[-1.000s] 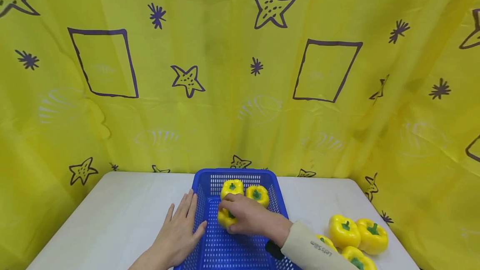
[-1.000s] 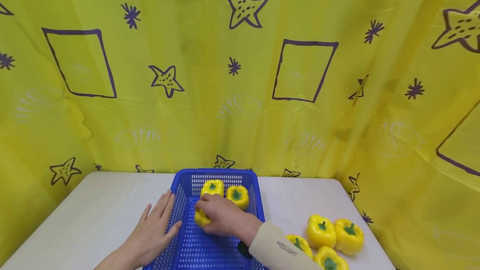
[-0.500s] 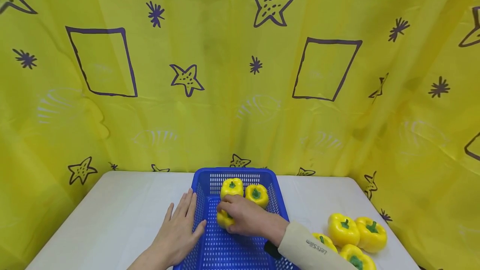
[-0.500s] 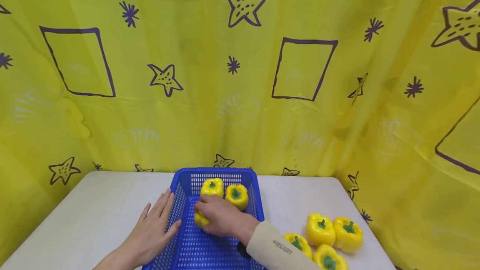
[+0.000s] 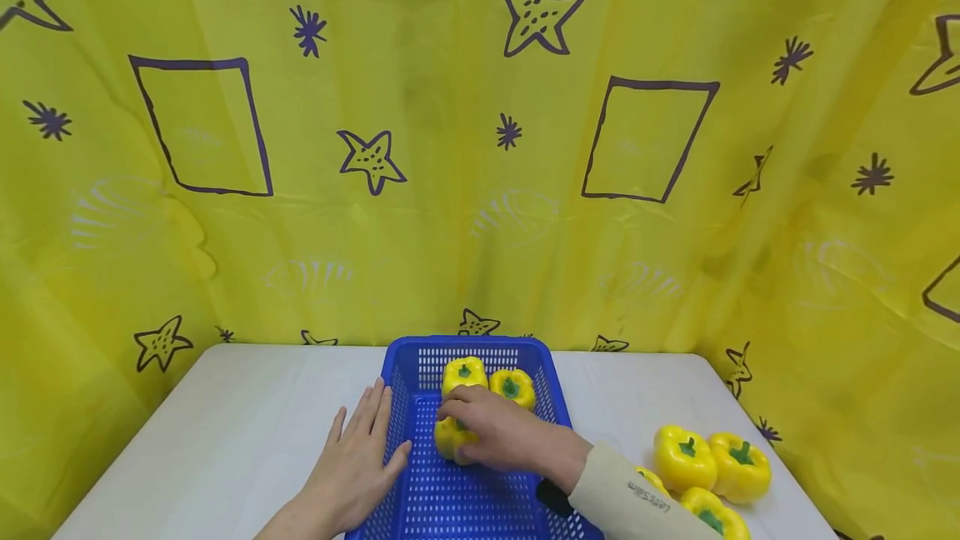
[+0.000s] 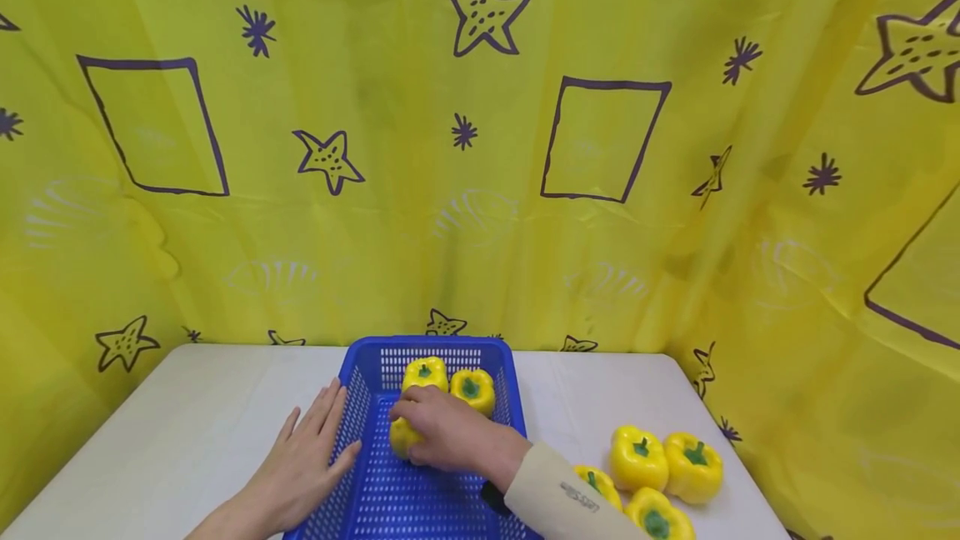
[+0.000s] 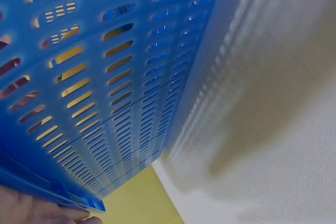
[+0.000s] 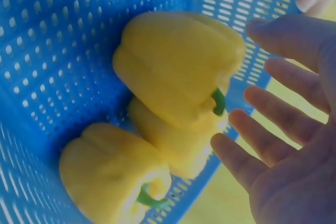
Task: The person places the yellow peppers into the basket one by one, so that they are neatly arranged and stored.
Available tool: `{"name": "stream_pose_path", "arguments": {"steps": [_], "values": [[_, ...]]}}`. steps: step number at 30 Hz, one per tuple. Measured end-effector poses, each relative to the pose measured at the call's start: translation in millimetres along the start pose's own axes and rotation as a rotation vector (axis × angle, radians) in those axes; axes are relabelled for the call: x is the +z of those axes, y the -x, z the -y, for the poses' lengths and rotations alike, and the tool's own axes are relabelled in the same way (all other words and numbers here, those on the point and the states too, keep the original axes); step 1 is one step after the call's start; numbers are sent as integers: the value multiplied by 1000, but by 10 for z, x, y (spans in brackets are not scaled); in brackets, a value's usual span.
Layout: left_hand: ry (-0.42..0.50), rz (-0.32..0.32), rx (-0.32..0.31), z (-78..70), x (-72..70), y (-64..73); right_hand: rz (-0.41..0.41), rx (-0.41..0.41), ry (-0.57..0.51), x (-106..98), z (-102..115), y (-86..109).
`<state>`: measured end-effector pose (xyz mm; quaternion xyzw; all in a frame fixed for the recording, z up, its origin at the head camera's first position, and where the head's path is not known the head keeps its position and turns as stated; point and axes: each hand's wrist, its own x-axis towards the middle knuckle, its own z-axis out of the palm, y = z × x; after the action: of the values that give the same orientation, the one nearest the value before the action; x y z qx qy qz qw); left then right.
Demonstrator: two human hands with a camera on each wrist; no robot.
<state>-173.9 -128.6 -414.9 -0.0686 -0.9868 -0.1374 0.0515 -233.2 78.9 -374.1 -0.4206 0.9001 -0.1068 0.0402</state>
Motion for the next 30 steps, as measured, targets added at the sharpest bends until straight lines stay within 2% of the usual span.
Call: {"name": "stream_pose_path", "arguments": {"steps": [12,17,22,30], "values": [[8,-26,19,2,6,17,-129,-48,14,-189,-128,260],[16,-42,26,2,3,30,-156,-54,8,-232,-199,359],[17,-40,30,-2,7,28,-143,-26,-22,-270,-262,467],[18,-22,18,-4,-1,29,-171,35,-18,-328,-345,660]]}}
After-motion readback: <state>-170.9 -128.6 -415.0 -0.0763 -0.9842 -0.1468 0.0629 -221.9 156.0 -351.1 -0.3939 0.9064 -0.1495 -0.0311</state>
